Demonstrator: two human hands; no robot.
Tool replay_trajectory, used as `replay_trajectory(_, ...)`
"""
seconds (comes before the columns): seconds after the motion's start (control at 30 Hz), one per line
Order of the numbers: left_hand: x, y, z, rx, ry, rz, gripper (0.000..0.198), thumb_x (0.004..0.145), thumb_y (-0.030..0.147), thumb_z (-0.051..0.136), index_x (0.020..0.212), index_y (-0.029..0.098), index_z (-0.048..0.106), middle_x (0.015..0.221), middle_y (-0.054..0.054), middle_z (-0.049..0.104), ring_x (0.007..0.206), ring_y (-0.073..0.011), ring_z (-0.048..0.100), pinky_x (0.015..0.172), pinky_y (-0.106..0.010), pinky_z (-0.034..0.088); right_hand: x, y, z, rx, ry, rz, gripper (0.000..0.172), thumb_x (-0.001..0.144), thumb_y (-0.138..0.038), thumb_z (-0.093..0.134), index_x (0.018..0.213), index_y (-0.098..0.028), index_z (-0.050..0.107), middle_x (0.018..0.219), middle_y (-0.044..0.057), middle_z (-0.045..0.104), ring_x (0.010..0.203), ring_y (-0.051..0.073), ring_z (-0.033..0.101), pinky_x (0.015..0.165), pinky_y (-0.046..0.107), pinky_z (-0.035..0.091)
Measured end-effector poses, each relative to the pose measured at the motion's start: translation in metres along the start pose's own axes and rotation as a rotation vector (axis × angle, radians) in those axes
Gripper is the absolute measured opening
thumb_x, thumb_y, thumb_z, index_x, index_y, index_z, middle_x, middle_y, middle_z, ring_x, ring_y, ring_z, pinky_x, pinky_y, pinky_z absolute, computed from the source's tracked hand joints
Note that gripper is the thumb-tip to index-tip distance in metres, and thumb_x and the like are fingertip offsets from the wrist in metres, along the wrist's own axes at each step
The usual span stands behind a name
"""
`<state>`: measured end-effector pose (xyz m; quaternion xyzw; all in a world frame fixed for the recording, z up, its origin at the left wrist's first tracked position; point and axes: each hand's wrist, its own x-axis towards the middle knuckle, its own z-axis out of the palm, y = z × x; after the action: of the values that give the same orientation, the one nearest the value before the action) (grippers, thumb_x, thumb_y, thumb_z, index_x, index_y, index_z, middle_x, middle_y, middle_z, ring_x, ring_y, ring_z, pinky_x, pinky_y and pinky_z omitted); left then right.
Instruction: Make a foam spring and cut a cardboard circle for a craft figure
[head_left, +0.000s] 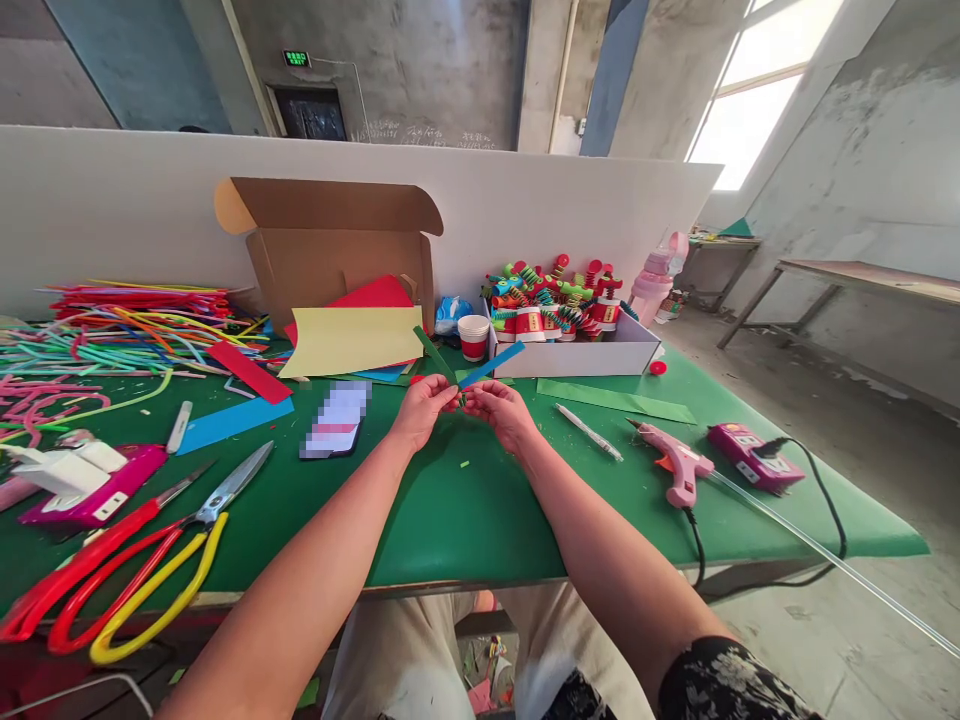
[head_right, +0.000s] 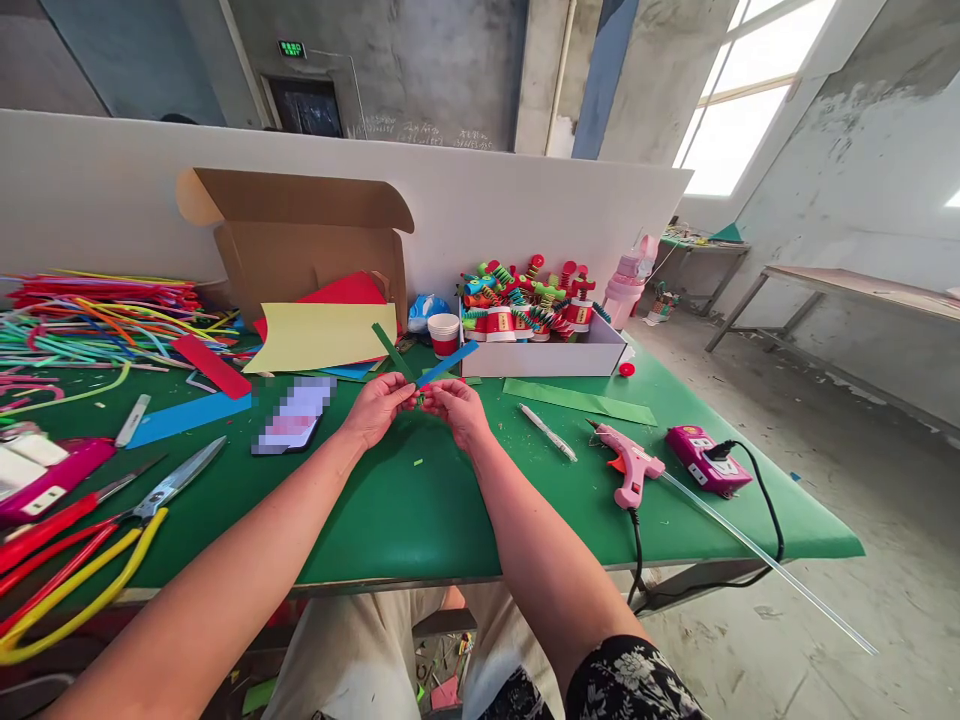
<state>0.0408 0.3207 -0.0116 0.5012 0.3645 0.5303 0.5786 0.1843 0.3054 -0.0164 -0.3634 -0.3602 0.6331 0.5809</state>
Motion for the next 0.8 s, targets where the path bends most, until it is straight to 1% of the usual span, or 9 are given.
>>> replay_trajectory(0.1,-0.0010,0.0006,0.0006,0.051,-0.050,-0.019,0.035,0.056,0.040,0.083,0.066,0.017,0.058,0.062,0.002,0.059,0.059,-0.0120,0.055,0.061,-0.027,0.044,0.0023,0.0003,-0.0030,0.027,0.021,0.054,0.020,0.063,-0.023,0.083,0.067,-0.017,0.064,0.063,0.000,0.066,0.057,0.009,0.060,0.068,0.027,0.056)
replay_trajectory(0.23,-0.0028,0.0012,0.0021,0.080,-0.059,-0.020,0.039,0.053,0.044,0.084,0.065,0.017,0.059,0.061,0.002,0.060,0.058,-0.0120,0.054,0.058,-0.026,0.044,0.0010,-0.0001,-0.0025,0.035,-0.036,0.088,0.026,0.056,-0.023,0.087,0.070,-0.016,0.067,0.061,-0.001,0.065,0.058,0.009,0.060,0.068,0.025,0.055)
replay_trajectory(0.33,-0.0034,0.0023,0.0022,0.093,-0.043,-0.014,0.040,0.051,0.045,0.085,0.062,0.017,0.058,0.059,0.003,0.059,0.056,-0.0111,0.052,0.056,-0.025,0.042,-0.0018,-0.0013,-0.0014,0.020,-0.074,0.050,0.031,0.051,-0.029,0.090,0.068,-0.017,0.066,0.062,-0.003,0.065,0.060,0.009,0.060,0.069,0.025,0.054)
replay_trajectory(0.43,-0.0028,0.0031,0.0010,0.139,-0.033,-0.014,0.040,0.052,0.046,0.085,0.063,0.017,0.060,0.058,0.003,0.059,0.055,-0.0110,0.053,0.054,-0.024,0.041,-0.0035,-0.0020,-0.0008,-0.018,-0.086,0.012,0.035,0.049,-0.034,0.090,0.068,-0.017,0.066,0.064,-0.003,0.065,0.061,0.010,0.061,0.069,0.026,0.053)
replay_trajectory(0.53,-0.0009,0.0029,-0.0007,0.158,-0.032,-0.037,0.040,0.051,0.047,0.085,0.065,0.017,0.064,0.061,0.001,0.064,0.057,-0.0126,0.056,0.056,-0.026,0.044,-0.0032,-0.0015,-0.0007,-0.062,-0.072,-0.025,0.036,0.049,-0.036,0.089,0.067,-0.017,0.066,0.063,-0.002,0.065,0.059,0.009,0.059,0.068,0.026,0.053)
replay_trajectory(0.63,0.0011,0.0018,-0.0018,0.137,-0.030,-0.080,0.041,0.048,0.049,0.086,0.066,0.017,0.066,0.061,0.000,0.066,0.056,-0.0142,0.059,0.057,-0.028,0.047,-0.0017,-0.0002,-0.0008,-0.103,-0.026,-0.066,0.034,0.051,-0.037,0.088,0.070,-0.017,0.068,0.063,-0.002,0.066,0.057,0.009,0.058,0.068,0.027,0.053)
replay_trajectory(0.7,0.0017,0.0007,-0.0024,0.113,-0.026,-0.099,0.041,0.047,0.048,0.087,0.066,0.017,0.068,0.060,-0.001,0.067,0.055,-0.0142,0.059,0.058,-0.029,0.049,-0.0005,0.0007,-0.0008,-0.131,0.003,-0.084,0.033,0.052,-0.037,0.087,0.072,-0.017,0.070,0.063,-0.002,0.067,0.057,0.010,0.058,0.068,0.028,0.054)
replay_trajectory(0.8,0.0017,-0.0014,-0.0035,0.049,-0.018,-0.109,0.038,0.049,0.044,0.087,0.067,0.016,0.067,0.062,-0.002,0.067,0.055,-0.0131,0.059,0.059,-0.029,0.049,0.0002,0.0012,-0.0006,-0.155,-0.003,-0.085,0.033,0.050,-0.036,0.088,0.072,-0.017,0.071,0.062,-0.001,0.068,0.057,0.011,0.058,0.068,0.029,0.055)
